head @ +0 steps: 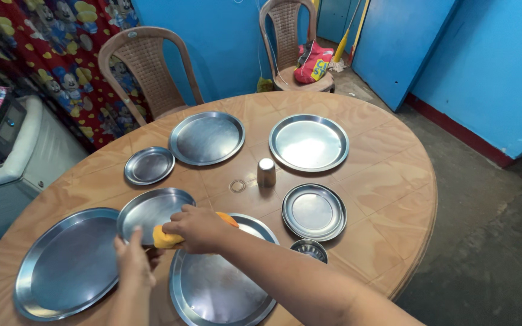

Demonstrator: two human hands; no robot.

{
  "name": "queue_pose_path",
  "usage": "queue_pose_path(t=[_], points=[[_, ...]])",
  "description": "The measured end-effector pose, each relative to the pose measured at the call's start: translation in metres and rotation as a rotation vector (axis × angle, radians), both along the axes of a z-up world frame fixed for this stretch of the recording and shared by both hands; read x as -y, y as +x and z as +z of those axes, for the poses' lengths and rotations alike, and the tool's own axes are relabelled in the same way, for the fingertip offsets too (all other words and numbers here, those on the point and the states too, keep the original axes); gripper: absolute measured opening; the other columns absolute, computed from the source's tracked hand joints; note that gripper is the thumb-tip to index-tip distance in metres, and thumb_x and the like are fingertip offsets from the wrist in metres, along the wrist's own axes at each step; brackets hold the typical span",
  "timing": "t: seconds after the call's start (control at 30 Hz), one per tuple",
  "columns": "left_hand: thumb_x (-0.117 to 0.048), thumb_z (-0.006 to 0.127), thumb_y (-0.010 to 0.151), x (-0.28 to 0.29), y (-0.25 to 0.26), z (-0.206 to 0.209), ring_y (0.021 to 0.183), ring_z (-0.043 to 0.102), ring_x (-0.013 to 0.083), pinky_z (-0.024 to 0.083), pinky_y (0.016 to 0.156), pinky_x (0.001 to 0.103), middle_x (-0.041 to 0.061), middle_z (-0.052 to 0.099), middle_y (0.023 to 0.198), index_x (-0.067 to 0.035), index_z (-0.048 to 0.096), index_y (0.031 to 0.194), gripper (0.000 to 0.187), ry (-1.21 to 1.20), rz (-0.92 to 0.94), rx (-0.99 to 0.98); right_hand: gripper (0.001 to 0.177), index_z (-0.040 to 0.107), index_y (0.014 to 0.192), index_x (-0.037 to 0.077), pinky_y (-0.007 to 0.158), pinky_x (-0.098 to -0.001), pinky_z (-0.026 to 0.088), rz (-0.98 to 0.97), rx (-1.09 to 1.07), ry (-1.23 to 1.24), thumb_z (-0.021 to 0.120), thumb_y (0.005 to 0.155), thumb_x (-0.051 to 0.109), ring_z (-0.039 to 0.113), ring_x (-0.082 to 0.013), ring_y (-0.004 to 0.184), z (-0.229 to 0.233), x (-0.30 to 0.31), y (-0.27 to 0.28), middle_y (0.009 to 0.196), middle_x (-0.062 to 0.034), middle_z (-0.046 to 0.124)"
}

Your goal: The person wipes several stainless steel plates, bowls, and a metal cup using a yellow cloth on a round table, cleaning each item one by one.

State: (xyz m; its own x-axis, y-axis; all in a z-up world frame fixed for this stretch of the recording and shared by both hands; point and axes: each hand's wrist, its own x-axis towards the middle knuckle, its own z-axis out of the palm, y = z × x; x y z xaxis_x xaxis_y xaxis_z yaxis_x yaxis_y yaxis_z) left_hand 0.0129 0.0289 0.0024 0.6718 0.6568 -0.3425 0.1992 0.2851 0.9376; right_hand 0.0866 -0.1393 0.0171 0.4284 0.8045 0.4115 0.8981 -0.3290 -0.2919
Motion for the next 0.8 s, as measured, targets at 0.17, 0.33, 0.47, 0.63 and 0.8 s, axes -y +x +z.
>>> queue_pose_path(t=[0.17, 0.33, 0.47, 0.63, 0.8], points=[[-0.018, 0.050, 0.096, 0.016, -0.002, 0.013, 0.050, 0.056, 0.0194, 0.045, 0.042, 0.030, 0.016, 0.061, 0.084, -0.026, -0.004, 0.160, 0.084, -0.008, -0.030, -0.003, 0.045, 0.070, 0.115, 0.020, 0.084, -0.0444, 0.054, -0.024, -0.058, -0.046, 0.084, 0.073, 0.031, 0.063, -0.0277, 0.105, 0.005, -0.006, 0.001, 0.107, -0.0019, 0.069], [-0.009, 0.041, 0.092, -0.026, -0.010, -0.001, 0.046, 0.047, 0.0175, 0.035, 0.040, 0.033, 0.012, 0.058, 0.081, -0.021, 0.026, 0.161, 0.072, 0.075, -0.006, 0.072, 0.049, 0.068, 0.117, 0.019, 0.090, -0.0449, 0.054, 0.017, -0.076, 0.043, 0.085, 0.074, 0.034, 0.064, -0.0293, 0.105, 0.002, -0.007, -0.003, 0.108, -0.0036, 0.069], [-0.014, 0.040, 0.094, -0.047, -0.026, -0.020, 0.047, 0.042, 0.0143, 0.030, 0.041, 0.030, 0.009, 0.056, 0.077, -0.019, 0.046, 0.148, 0.054, -0.011, 0.073, 0.053, 0.051, 0.068, 0.119, 0.021, 0.088, -0.0457, 0.053, 0.023, -0.079, -0.013, 0.085, 0.073, 0.032, 0.063, -0.0293, 0.105, 0.003, -0.012, -0.002, 0.110, -0.0033, 0.068], [-0.016, 0.039, 0.092, -0.059, -0.042, -0.039, 0.046, 0.047, 0.0129, 0.031, 0.040, 0.029, 0.004, 0.056, 0.076, -0.020, 0.051, 0.132, 0.042, -0.097, 0.143, 0.116, 0.048, 0.070, 0.118, 0.024, 0.087, -0.0444, 0.053, 0.066, -0.047, -0.107, 0.083, 0.072, 0.023, 0.062, -0.0276, 0.109, -0.001, -0.029, -0.011, 0.110, 0.0006, 0.068], [-0.040, 0.053, 0.104, -0.076, -0.047, -0.042, 0.046, 0.047, 0.0160, 0.031, 0.040, 0.032, 0.005, 0.056, 0.074, -0.011, 0.057, 0.112, 0.030, -0.071, 0.316, 0.035, 0.049, 0.071, 0.117, 0.027, 0.086, -0.0417, 0.054, 0.132, 0.047, -0.151, 0.080, 0.070, 0.015, 0.062, -0.0251, 0.109, -0.008, -0.052, -0.022, 0.108, 0.0031, 0.068]])
